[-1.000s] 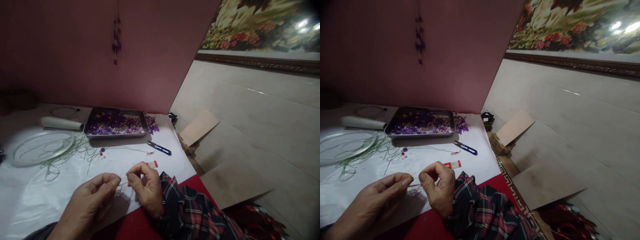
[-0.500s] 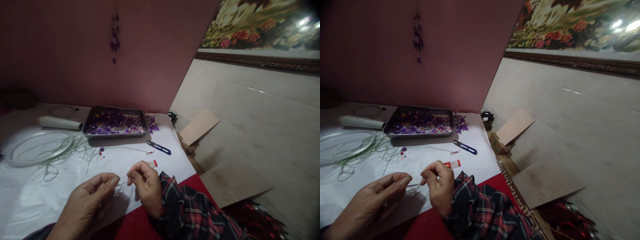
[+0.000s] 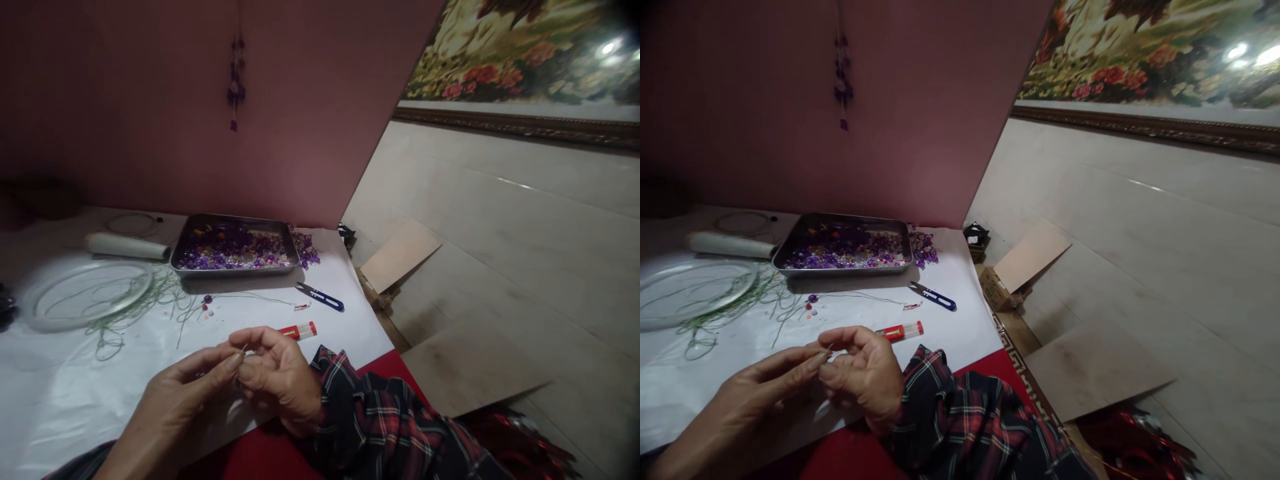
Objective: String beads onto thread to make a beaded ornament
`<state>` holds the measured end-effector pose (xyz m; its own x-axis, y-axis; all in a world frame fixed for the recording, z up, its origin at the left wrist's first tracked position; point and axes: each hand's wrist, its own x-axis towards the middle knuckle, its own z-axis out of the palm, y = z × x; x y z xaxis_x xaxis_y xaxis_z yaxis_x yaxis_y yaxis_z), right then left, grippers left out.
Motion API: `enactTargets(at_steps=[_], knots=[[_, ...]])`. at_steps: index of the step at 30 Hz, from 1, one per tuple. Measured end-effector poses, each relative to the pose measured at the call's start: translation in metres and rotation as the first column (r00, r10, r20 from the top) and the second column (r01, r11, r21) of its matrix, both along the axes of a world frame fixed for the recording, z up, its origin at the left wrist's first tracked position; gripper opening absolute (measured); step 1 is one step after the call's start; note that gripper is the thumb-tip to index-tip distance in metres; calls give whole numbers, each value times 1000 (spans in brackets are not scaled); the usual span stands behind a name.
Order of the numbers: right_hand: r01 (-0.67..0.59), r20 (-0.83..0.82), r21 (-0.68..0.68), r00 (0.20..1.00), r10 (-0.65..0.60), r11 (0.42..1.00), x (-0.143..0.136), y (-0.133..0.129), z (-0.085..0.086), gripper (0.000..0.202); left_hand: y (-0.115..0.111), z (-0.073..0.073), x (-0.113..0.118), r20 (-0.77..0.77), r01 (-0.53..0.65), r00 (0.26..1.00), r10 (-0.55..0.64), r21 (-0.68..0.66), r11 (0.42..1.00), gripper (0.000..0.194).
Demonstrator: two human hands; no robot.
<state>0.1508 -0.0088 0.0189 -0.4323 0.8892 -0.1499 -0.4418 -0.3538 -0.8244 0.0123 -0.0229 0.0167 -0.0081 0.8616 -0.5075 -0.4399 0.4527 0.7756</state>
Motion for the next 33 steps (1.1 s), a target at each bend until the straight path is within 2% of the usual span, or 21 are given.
enactTargets(at_steps=[5,9,13,19,26,33], knots=[[-204,24,-62,978,205,977,0,8,8,56,0,8,-1,-78,-28,997,31,38,999,30],[-248,92,-56,963,252,967,0,12,12,51,0,17,-1,-18,-28,999,28,16,999,28],[-213,175,-11,962,212,977,-1,12,12,50,1,12,-2,-15,-56,998,56,24,998,28],[-72,157,-6,985,72,997,-7,10,9,50,2,-1,-3,-16,-45,999,46,60,997,30],[-3,188,-17,982,6,1000,-4,7,1,44,2,2,-1,-3,-103,995,103,43,994,29],[49,216,20,975,-52,999,-1,6,1,35,1,1,-2,7,-96,995,96,43,994,28]])
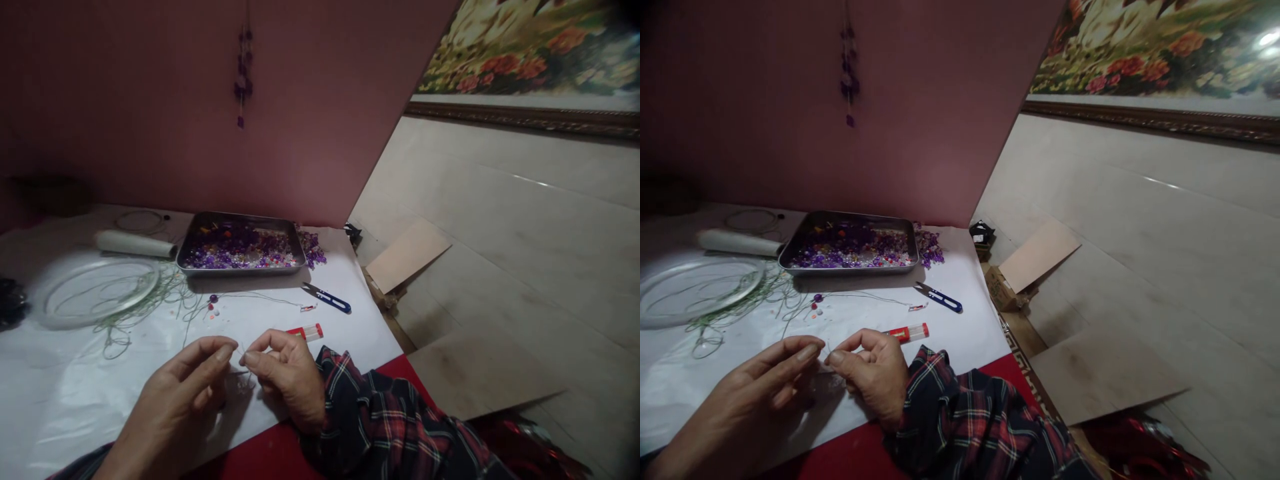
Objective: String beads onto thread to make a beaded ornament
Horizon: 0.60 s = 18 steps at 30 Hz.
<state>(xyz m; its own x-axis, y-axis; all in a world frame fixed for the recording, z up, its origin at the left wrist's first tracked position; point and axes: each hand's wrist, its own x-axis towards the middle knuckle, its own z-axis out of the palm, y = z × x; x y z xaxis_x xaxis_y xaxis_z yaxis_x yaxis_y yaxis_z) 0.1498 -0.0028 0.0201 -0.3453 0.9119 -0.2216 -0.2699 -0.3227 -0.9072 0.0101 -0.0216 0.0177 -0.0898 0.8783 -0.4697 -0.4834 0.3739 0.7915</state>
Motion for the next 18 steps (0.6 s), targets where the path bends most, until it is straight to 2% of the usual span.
enactTargets(at_steps=[5,12,18], knots=[[9,47,28,999,-10,1000,1,-1,0,32,0,5,3,16,-27,1000,26,9,1000,38],[-6,95,1,995,6,1000,1,-2,5,38,1,-4,-2,-46,85,995,-84,9,996,35],[31,74,11,997,-31,999,1,-2,2,29,-1,2,-1,-40,66,997,-66,-1,998,32]])
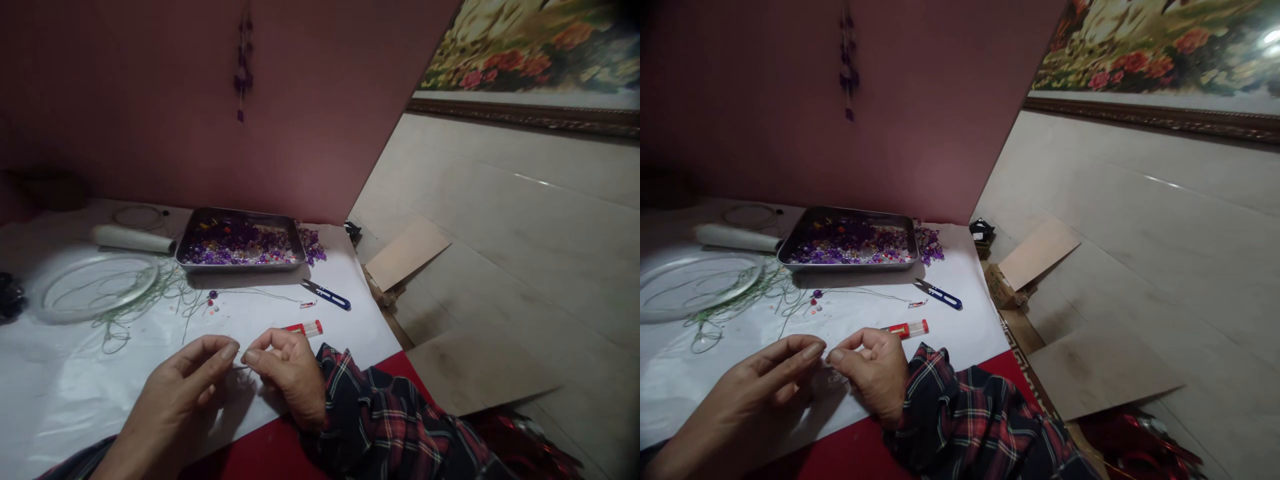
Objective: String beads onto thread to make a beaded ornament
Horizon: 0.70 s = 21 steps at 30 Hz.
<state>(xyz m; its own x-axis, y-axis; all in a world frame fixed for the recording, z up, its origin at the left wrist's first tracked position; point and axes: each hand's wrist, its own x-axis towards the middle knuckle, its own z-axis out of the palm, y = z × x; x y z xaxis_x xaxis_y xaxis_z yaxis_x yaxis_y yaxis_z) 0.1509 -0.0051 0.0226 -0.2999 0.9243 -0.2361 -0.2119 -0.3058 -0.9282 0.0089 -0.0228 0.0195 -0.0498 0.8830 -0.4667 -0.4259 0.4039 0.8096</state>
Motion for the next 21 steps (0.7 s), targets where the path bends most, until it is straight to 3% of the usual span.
enactTargets(at_steps=[11,21], knots=[[25,60,11,998,-26,1000,0,-1,5,23,1,-5,0,28,-11,1000,11,10,1000,31],[10,67,6,998,-10,1000,0,-1,9,27,0,-4,-1,-67,47,997,-47,-9,999,33]])
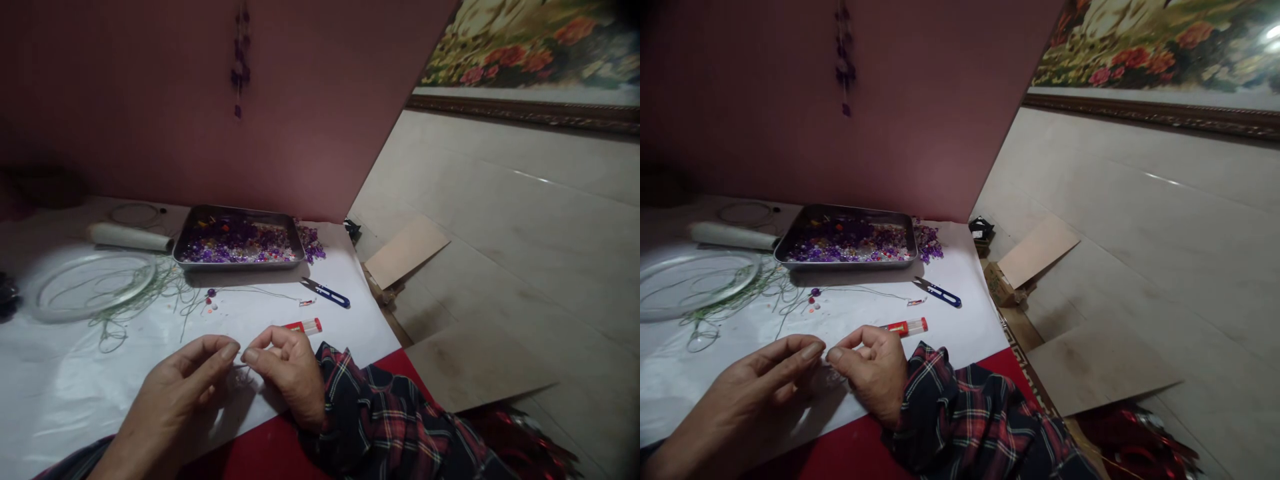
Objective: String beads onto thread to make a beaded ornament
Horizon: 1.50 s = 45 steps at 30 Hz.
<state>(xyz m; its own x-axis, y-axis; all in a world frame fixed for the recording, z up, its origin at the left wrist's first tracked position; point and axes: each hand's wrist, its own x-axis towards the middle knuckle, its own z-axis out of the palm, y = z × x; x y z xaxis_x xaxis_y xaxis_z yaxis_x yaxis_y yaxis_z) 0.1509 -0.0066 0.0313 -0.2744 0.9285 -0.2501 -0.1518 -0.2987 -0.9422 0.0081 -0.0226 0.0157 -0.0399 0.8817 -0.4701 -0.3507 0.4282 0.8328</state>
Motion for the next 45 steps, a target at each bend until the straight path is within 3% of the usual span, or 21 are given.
enactTargets(at_steps=[8,15,24,26,28,31,32,33,34,37,40,45], knots=[[36,-22,1,999,-36,999,-1,0,-3,23,0,2,0,57,9,998,-7,-38,999,29],[54,-19,14,998,-54,998,-1,-1,-1,22,-1,9,4,131,-83,987,87,-37,996,34],[28,6,41,1000,-28,999,0,-1,-5,24,0,-3,-2,-49,14,999,-14,-1,1000,34],[11,97,114,995,-22,993,2,2,-6,23,0,-3,-3,-63,13,998,-13,5,1000,33],[21,277,337,953,-121,941,5,6,-4,24,0,-1,-4,-94,-6,996,7,6,1000,34],[30,367,691,846,-386,722,10,8,4,22,-3,4,-3,-169,-25,985,24,0,1000,37],[35,344,717,851,-397,696,11,8,6,21,-4,6,-2,-196,-25,980,24,-2,1000,37],[39,324,699,873,-364,714,11,7,8,21,-5,8,0,-220,-22,975,22,2,1000,37],[24,313,637,906,-286,771,10,5,9,20,-6,10,1,-239,-16,971,19,15,1000,36],[-94,226,298,974,26,950,7,1,7,22,-8,12,1,-242,28,970,-13,58,998,34],[-110,159,162,984,84,981,4,0,1,19,-6,8,-1,-201,31,979,-23,36,999,36],[-1,289,323,952,-97,946,3,-3,0,10,-4,5,-2,-168,18,986,-19,-9,1000,38]])
